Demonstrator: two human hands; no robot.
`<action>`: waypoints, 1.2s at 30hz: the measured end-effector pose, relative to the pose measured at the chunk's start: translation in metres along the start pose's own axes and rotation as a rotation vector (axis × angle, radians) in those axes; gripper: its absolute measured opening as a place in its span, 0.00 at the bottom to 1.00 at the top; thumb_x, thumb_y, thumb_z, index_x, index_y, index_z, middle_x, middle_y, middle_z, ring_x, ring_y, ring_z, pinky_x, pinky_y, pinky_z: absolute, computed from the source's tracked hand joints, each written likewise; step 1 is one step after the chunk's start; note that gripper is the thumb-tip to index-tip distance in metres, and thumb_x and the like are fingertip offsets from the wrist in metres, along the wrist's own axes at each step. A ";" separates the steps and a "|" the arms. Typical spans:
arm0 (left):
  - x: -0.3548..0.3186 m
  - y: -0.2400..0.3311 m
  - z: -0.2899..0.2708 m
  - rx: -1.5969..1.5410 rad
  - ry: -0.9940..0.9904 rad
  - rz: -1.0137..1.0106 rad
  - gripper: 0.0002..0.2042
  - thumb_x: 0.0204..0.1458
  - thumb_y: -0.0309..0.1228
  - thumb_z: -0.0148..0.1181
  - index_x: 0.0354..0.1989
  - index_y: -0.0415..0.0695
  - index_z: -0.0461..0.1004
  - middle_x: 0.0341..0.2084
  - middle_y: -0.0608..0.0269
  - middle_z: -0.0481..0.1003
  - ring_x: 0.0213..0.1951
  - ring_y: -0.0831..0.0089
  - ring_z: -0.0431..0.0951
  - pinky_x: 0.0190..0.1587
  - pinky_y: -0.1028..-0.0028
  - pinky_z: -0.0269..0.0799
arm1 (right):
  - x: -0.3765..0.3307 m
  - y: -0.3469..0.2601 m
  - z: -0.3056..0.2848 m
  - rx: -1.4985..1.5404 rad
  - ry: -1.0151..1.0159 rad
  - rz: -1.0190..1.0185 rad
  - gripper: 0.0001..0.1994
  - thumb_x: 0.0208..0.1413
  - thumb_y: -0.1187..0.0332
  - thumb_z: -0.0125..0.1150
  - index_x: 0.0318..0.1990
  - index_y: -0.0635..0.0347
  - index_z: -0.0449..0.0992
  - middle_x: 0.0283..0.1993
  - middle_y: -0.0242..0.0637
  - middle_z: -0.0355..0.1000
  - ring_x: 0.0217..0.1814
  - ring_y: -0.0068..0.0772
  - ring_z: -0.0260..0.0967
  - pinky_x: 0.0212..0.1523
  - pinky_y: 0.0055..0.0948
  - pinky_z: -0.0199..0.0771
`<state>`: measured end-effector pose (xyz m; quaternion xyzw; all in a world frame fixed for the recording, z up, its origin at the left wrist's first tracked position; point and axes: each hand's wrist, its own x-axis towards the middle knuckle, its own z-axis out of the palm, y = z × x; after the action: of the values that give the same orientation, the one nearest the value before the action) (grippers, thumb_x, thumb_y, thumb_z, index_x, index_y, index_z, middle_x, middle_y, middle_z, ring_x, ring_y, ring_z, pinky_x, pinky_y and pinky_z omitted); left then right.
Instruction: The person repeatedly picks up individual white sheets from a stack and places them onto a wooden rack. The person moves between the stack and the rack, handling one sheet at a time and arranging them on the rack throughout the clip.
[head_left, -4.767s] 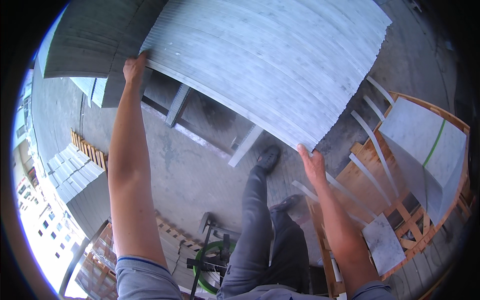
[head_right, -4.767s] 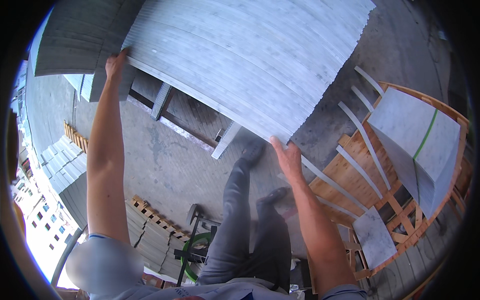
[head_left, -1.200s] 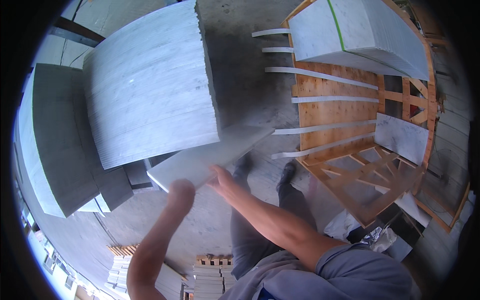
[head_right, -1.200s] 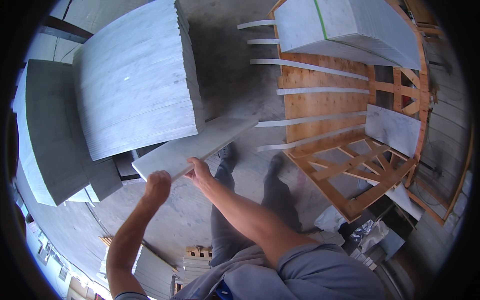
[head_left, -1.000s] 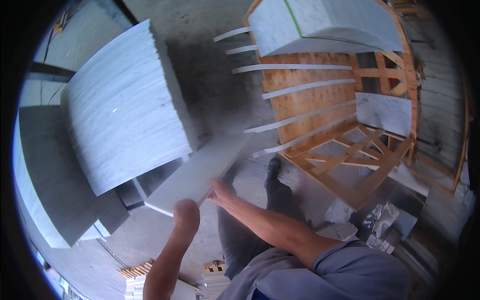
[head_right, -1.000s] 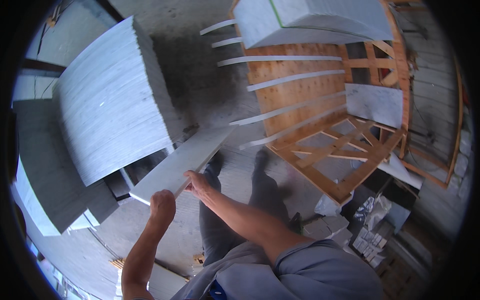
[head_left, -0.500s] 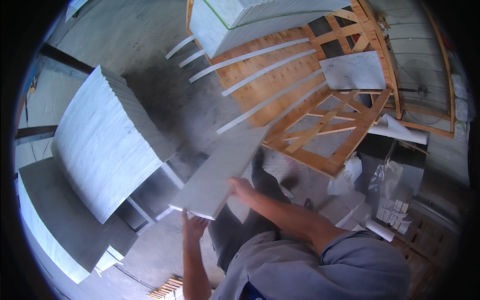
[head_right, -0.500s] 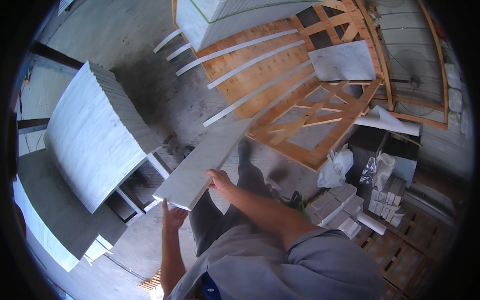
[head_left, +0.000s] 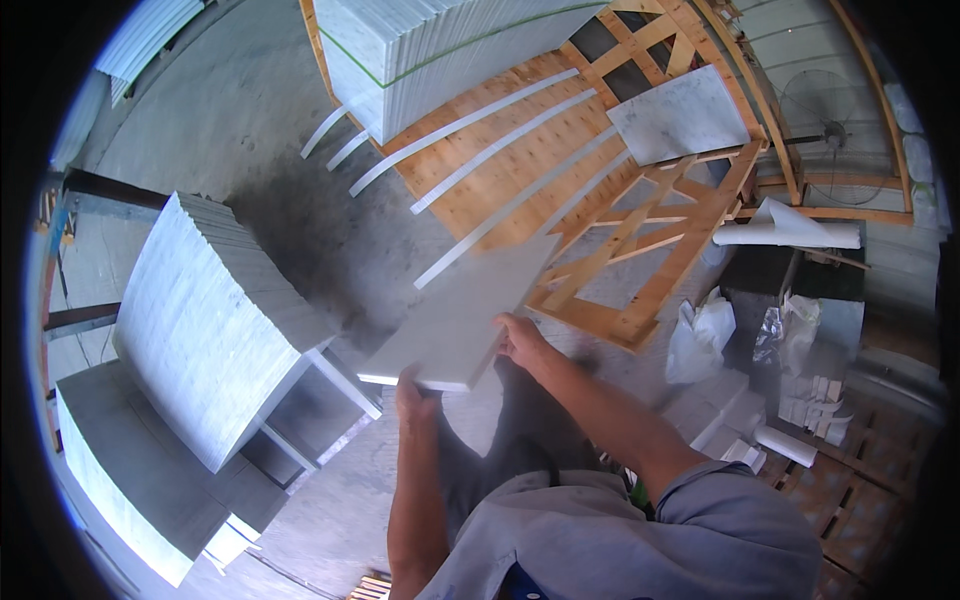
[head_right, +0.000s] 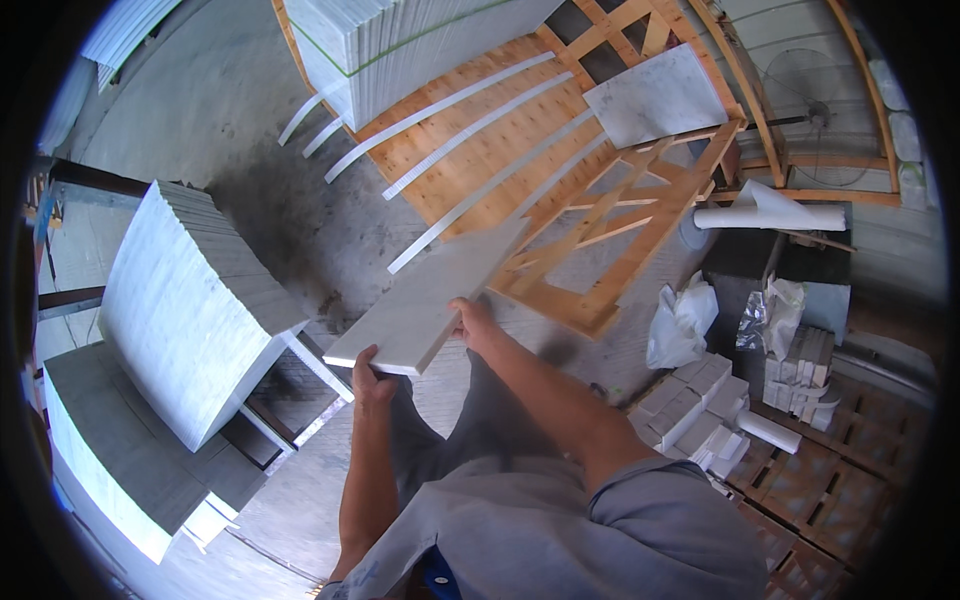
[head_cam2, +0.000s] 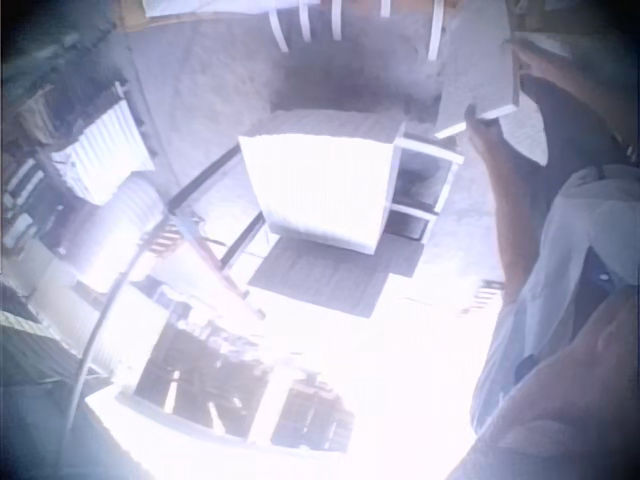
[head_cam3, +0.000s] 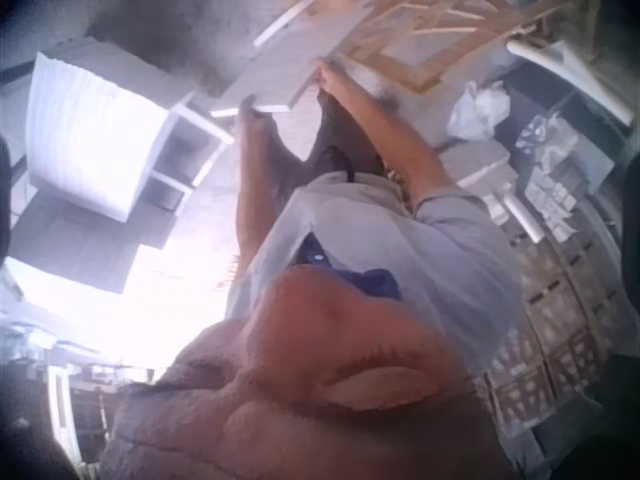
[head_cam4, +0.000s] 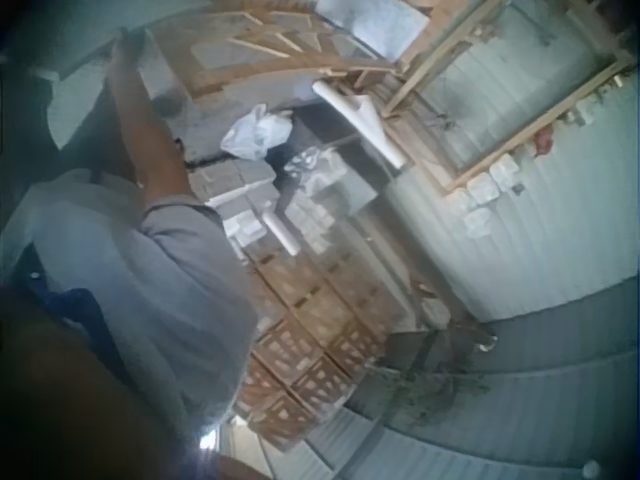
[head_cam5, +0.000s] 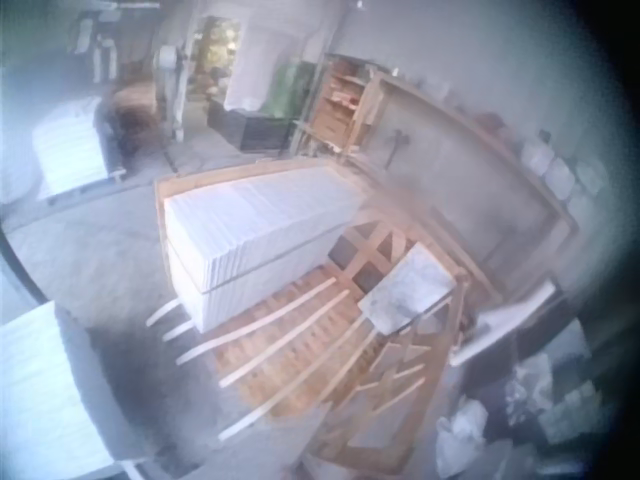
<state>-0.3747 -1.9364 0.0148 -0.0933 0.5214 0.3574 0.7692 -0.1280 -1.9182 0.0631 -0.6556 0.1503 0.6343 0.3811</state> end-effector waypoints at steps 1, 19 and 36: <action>0.009 -0.008 0.001 0.123 0.022 0.023 0.23 0.51 0.29 0.56 0.57 0.42 0.64 0.50 0.55 0.72 0.52 0.57 0.73 0.58 0.57 0.67 | 0.006 -0.006 -0.005 -0.002 -0.011 -0.008 0.21 0.49 0.65 0.60 0.51 0.59 0.68 0.47 0.44 0.72 0.46 0.42 0.74 0.45 0.47 0.75; 0.093 -0.052 0.073 0.611 -0.167 0.453 0.21 0.53 0.30 0.47 0.54 0.34 0.62 0.50 0.44 0.69 0.54 0.46 0.70 0.57 0.47 0.68 | -0.082 -0.043 -0.006 -0.198 0.076 -0.514 0.21 0.56 0.51 0.56 0.41 0.64 0.73 0.35 0.37 0.72 0.35 0.32 0.72 0.37 0.28 0.76; 0.076 -0.097 0.290 -0.059 0.236 0.076 0.20 0.58 0.31 0.38 0.54 0.35 0.68 0.48 0.44 0.72 0.46 0.45 0.76 0.43 0.54 0.81 | -0.211 -0.019 -0.371 -1.112 0.031 -1.008 0.09 0.56 0.66 0.53 0.37 0.59 0.75 0.35 0.36 0.74 0.34 0.30 0.75 0.33 0.29 0.75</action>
<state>-0.0835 -1.8227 0.0533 -0.1376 0.6008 0.3878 0.6853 0.1191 -2.2222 0.2330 -0.7499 -0.5054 0.3559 0.2359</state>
